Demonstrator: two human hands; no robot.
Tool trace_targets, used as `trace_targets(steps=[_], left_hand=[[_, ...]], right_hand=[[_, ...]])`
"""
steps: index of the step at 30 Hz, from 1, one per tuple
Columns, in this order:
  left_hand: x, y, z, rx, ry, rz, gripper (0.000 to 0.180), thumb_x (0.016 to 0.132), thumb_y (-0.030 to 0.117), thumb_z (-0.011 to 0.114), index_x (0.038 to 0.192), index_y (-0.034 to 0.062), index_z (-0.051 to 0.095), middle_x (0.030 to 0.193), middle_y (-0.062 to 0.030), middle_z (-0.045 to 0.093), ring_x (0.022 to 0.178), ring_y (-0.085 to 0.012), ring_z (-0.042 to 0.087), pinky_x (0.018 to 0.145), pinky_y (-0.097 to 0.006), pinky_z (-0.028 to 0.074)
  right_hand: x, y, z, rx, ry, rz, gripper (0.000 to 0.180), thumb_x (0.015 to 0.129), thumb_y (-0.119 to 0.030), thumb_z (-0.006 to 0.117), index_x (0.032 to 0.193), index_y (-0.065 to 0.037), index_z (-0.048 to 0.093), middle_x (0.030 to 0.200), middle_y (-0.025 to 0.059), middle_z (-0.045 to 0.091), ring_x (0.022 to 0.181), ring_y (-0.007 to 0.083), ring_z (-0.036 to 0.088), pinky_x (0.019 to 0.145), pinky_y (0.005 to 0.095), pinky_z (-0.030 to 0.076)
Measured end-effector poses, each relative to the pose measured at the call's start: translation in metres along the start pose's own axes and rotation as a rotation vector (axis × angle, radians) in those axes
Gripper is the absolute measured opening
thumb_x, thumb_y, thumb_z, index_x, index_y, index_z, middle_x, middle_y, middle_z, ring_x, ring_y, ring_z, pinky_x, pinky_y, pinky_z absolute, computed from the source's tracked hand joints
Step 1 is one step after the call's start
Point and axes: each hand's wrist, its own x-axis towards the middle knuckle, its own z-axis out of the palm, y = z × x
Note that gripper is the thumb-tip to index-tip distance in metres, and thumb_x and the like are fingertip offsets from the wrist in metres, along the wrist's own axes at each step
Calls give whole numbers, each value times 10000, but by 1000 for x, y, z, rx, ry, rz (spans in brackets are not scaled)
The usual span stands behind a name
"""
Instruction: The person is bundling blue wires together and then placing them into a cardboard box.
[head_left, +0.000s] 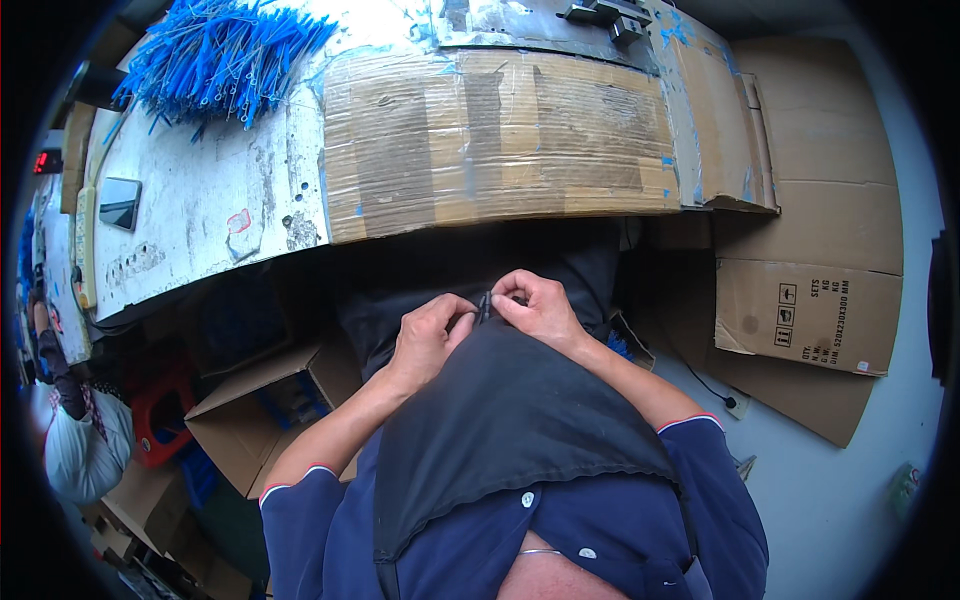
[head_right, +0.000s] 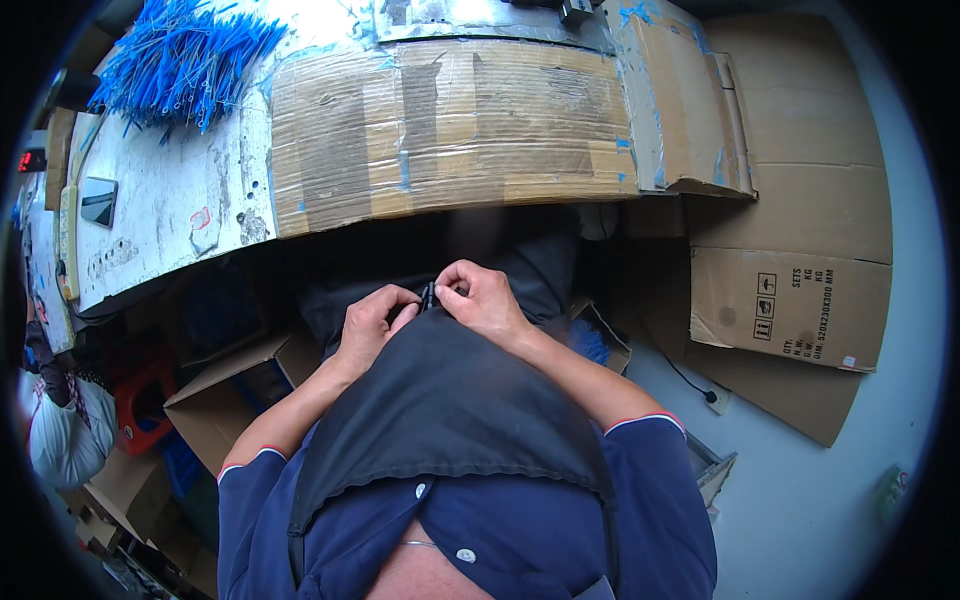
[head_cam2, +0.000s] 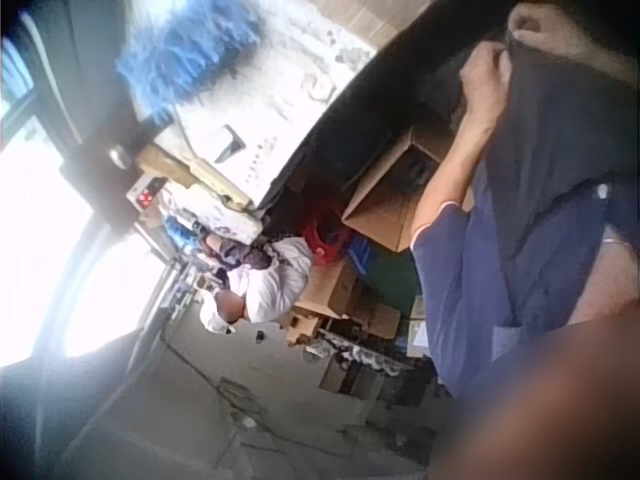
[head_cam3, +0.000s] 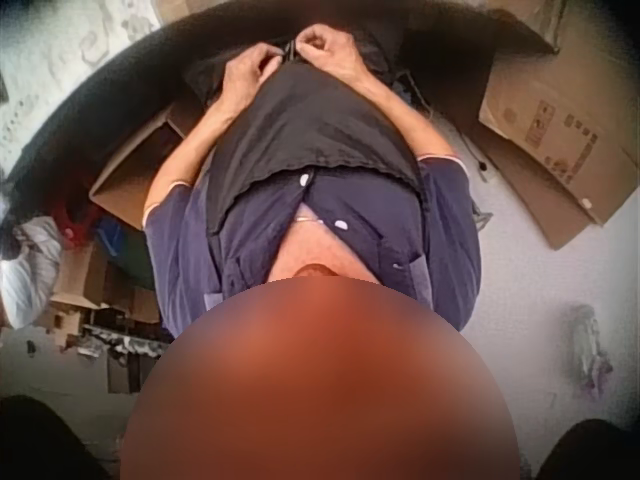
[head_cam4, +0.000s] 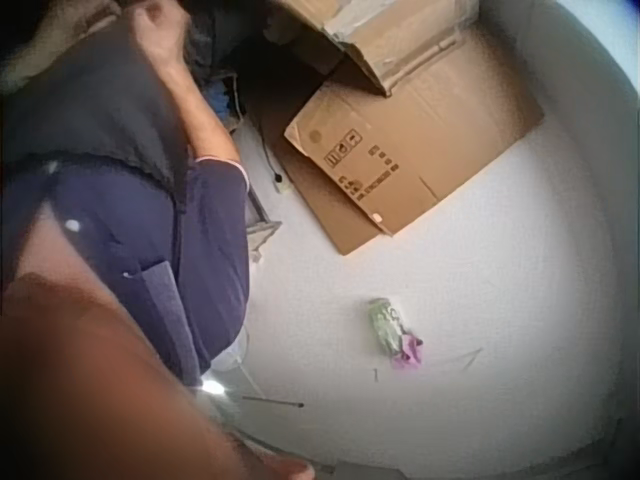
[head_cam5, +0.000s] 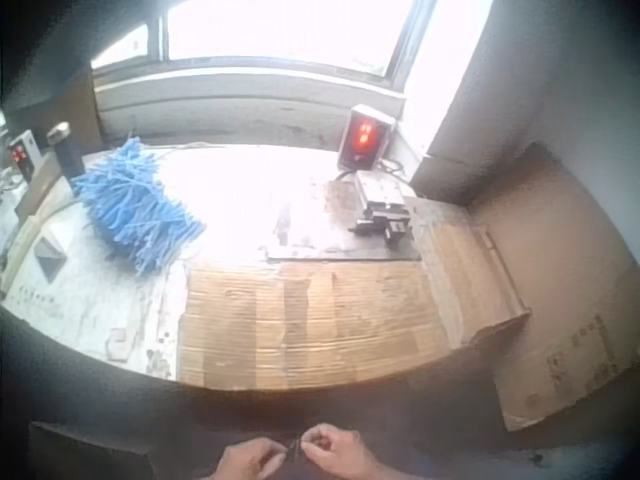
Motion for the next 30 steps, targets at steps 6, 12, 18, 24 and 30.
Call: trace_targets(steps=[6,12,18,24,30], left_hand=[[-1,0,3,-20,61,26,91,872,34,715,952,2,684,884,-161,706,803,-311,715,689,-363,553],[-3,2,5,-15,131,27,84,867,34,723,934,-2,687,867,-156,703,788,-308,716,680,-359,553],[0,-4,5,33,85,148,106,856,29,740,948,11,690,873,-145,697,791,-321,707,683,-372,556],[0,-4,3,20,26,111,160,858,71,760,993,14,695,943,-132,715,788,-283,711,694,-363,559],[14,0,3,13,-81,-186,360,852,247,820,1117,22,729,942,-80,743,754,-139,679,701,-285,544]], right_hand=[[2,-5,-2,232,-34,158,166,870,-87,722,965,42,678,854,76,711,749,89,655,686,258,528],[3,-16,-5,33,-23,332,208,883,-188,726,870,20,713,748,38,693,685,75,613,624,252,493],[5,-9,-2,173,-54,341,191,876,-167,698,823,14,729,724,13,676,658,71,577,599,260,467],[3,-2,-2,82,-20,250,174,855,-140,678,837,27,722,719,31,677,671,81,592,623,268,484],[1,2,1,16,39,142,176,843,-139,681,864,32,716,729,82,693,690,102,621,644,288,503]])
